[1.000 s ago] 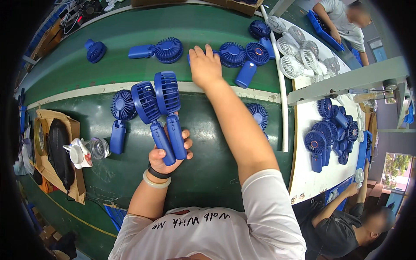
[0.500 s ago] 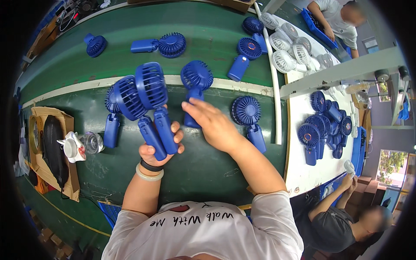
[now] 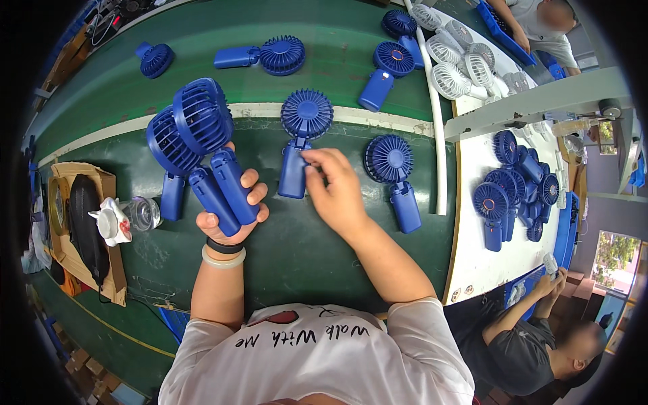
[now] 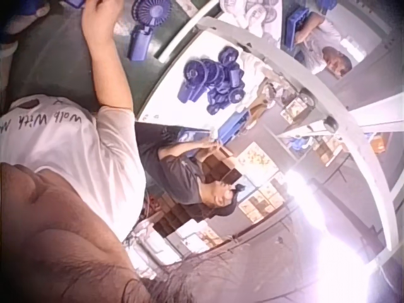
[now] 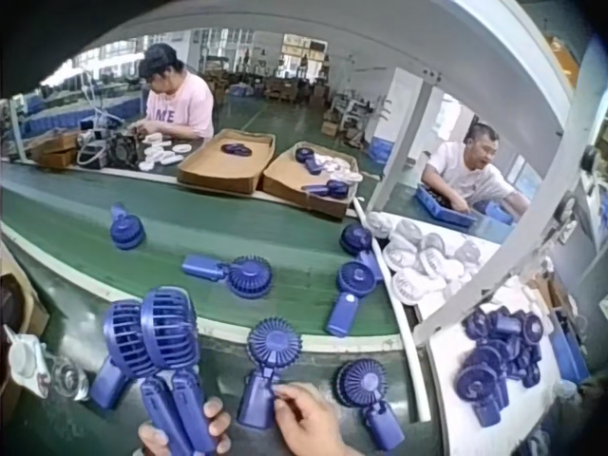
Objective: The person assembles portable handheld fans by attaching the fan head to the handle base. They repeatedly pick up components, align them, and snap them together. The person also tests the fans by pressing a button to check the blade rotation and compares different units. The assembly takes place on a green workbench in a factory setting.
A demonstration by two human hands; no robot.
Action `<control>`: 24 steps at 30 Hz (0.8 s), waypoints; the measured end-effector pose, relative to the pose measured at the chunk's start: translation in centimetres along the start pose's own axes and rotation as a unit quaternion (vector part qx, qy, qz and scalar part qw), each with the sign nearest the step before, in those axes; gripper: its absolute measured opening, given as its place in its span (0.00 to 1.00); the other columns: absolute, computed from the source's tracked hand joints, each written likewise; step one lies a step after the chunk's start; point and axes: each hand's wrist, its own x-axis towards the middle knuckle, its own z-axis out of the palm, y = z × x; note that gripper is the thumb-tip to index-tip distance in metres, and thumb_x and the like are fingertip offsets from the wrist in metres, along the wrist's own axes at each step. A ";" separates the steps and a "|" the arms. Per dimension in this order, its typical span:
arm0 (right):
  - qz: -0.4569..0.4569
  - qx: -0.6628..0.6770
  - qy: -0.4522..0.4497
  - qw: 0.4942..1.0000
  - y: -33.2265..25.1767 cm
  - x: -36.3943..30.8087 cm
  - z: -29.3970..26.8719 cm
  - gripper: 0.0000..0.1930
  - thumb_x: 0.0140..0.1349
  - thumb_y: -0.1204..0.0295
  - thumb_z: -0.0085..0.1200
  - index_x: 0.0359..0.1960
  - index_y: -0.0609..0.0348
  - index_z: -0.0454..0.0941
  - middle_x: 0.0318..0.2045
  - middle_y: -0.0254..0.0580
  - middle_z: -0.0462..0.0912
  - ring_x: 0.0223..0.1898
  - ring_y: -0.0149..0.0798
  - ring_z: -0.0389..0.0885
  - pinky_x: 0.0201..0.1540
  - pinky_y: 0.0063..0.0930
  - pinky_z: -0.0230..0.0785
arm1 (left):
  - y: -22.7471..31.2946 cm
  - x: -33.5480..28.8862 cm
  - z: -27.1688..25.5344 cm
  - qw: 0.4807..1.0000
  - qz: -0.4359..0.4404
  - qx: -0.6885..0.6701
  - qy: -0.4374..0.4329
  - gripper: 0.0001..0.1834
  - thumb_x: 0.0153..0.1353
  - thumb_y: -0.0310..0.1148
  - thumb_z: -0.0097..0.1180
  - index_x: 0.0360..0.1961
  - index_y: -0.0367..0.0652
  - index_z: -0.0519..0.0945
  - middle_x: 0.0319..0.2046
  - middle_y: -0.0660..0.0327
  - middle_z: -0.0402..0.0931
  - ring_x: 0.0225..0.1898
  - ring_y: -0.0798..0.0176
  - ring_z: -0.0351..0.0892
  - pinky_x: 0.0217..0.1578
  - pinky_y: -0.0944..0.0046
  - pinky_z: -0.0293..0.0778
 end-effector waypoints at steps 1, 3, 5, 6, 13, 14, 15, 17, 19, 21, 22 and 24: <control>-0.044 -0.073 -0.030 0.996 0.6 0.1 0.4 0.15 0.51 0.79 0.55 0.43 0.59 0.76 0.38 0.46 0.74 0.41 0.47 0.73 0.44 0.34 0.67 | 0.0 0.0 0.1 1.000 -0.002 -0.005 0.001 0.54 0.36 0.35 0.63 0.67 0.60 0.48 0.44 0.57 0.61 0.44 0.57 0.67 0.38 0.53 0.76; -0.089 -0.269 -0.075 0.956 -0.8 0.3 1.8 0.19 0.48 0.72 0.61 0.45 0.53 0.77 0.45 0.49 0.70 0.49 0.54 0.65 0.50 0.41 0.63 | 0.0 0.0 0.2 0.999 -0.016 -0.031 -0.007 0.55 0.37 0.33 0.64 0.67 0.61 0.46 0.43 0.58 0.61 0.42 0.58 0.67 0.37 0.53 0.76; -0.096 -0.297 -0.109 0.944 -0.6 0.1 2.2 0.24 0.44 0.70 0.64 0.47 0.50 0.77 0.49 0.50 0.66 0.52 0.56 0.61 0.52 0.43 0.62 | 0.0 0.0 0.5 0.998 -0.028 -0.046 -0.013 0.56 0.37 0.33 0.64 0.66 0.62 0.45 0.42 0.58 0.61 0.41 0.58 0.67 0.36 0.52 0.77; -0.100 -0.310 -0.125 0.937 -0.6 0.0 2.4 0.26 0.43 0.69 0.65 0.49 0.48 0.76 0.51 0.50 0.64 0.54 0.57 0.59 0.53 0.44 0.62 | -0.1 0.1 0.5 0.998 -0.033 -0.049 -0.015 0.56 0.37 0.33 0.65 0.66 0.62 0.45 0.42 0.58 0.61 0.40 0.58 0.67 0.35 0.53 0.77; -0.109 -0.292 -0.144 0.939 -0.2 -1.5 1.2 0.27 0.39 0.69 0.67 0.46 0.48 0.74 0.55 0.49 0.61 0.58 0.60 0.55 0.57 0.46 0.59 | -0.5 -0.2 -0.1 0.998 -0.043 -0.029 -0.021 0.54 0.34 0.36 0.65 0.65 0.59 0.50 0.43 0.54 0.63 0.42 0.55 0.69 0.34 0.54 0.77; -0.112 -0.300 -0.131 0.938 -0.3 -1.7 0.8 0.26 0.40 0.70 0.67 0.46 0.49 0.74 0.55 0.50 0.62 0.57 0.59 0.57 0.57 0.46 0.60 | -0.5 -0.2 -0.1 0.999 -0.045 -0.023 -0.020 0.54 0.34 0.36 0.65 0.65 0.59 0.51 0.43 0.54 0.63 0.42 0.54 0.69 0.35 0.53 0.77; -0.115 -0.307 -0.119 0.937 -0.2 -2.0 0.5 0.25 0.41 0.71 0.66 0.46 0.50 0.74 0.55 0.51 0.62 0.56 0.58 0.59 0.57 0.46 0.60 | -0.6 -0.2 -0.1 0.999 -0.047 -0.017 -0.017 0.53 0.34 0.36 0.65 0.65 0.59 0.51 0.43 0.53 0.63 0.42 0.54 0.69 0.35 0.53 0.77; -0.101 -0.295 -0.091 0.946 0.1 -2.5 -0.1 0.24 0.43 0.74 0.64 0.45 0.53 0.73 0.54 0.52 0.63 0.54 0.57 0.63 0.55 0.45 0.62 | -0.7 -0.2 -0.3 0.999 -0.045 -0.001 -0.015 0.53 0.35 0.35 0.65 0.64 0.59 0.51 0.44 0.52 0.63 0.43 0.54 0.70 0.37 0.53 0.78; -0.071 -0.255 -0.060 0.962 0.3 -2.6 -0.7 0.23 0.44 0.77 0.62 0.45 0.56 0.73 0.54 0.54 0.64 0.51 0.57 0.68 0.53 0.45 0.65 | -0.7 -0.3 -0.4 0.999 -0.040 0.016 -0.017 0.52 0.36 0.34 0.65 0.64 0.59 0.51 0.45 0.51 0.63 0.44 0.53 0.71 0.38 0.52 0.78; 0.001 -0.104 -0.053 0.993 0.1 -3.5 -2.2 0.21 0.55 0.77 0.53 0.52 0.61 0.66 0.52 0.53 0.67 0.47 0.48 0.74 0.48 0.37 0.69 | -0.8 -0.3 -0.5 0.999 -0.036 0.032 -0.022 0.51 0.37 0.33 0.65 0.64 0.58 0.51 0.46 0.49 0.63 0.45 0.52 0.72 0.38 0.52 0.78; 0.082 0.048 -0.046 0.994 0.4 -4.3 -2.7 0.21 0.59 0.75 0.51 0.54 0.61 0.64 0.51 0.52 0.68 0.47 0.46 0.75 0.48 0.35 0.70 | -0.9 -0.4 -0.6 0.999 -0.032 0.035 -0.023 0.51 0.38 0.33 0.65 0.64 0.57 0.51 0.46 0.49 0.63 0.45 0.52 0.72 0.38 0.52 0.78; 0.200 0.307 -0.034 0.930 -0.3 -4.3 -3.3 0.21 0.68 0.68 0.38 0.60 0.63 0.56 0.46 0.47 0.73 0.41 0.35 0.77 0.42 0.27 0.73 | -1.1 -0.4 -0.7 0.999 -0.025 0.041 -0.025 0.51 0.39 0.32 0.65 0.64 0.56 0.51 0.47 0.48 0.63 0.46 0.51 0.72 0.38 0.52 0.78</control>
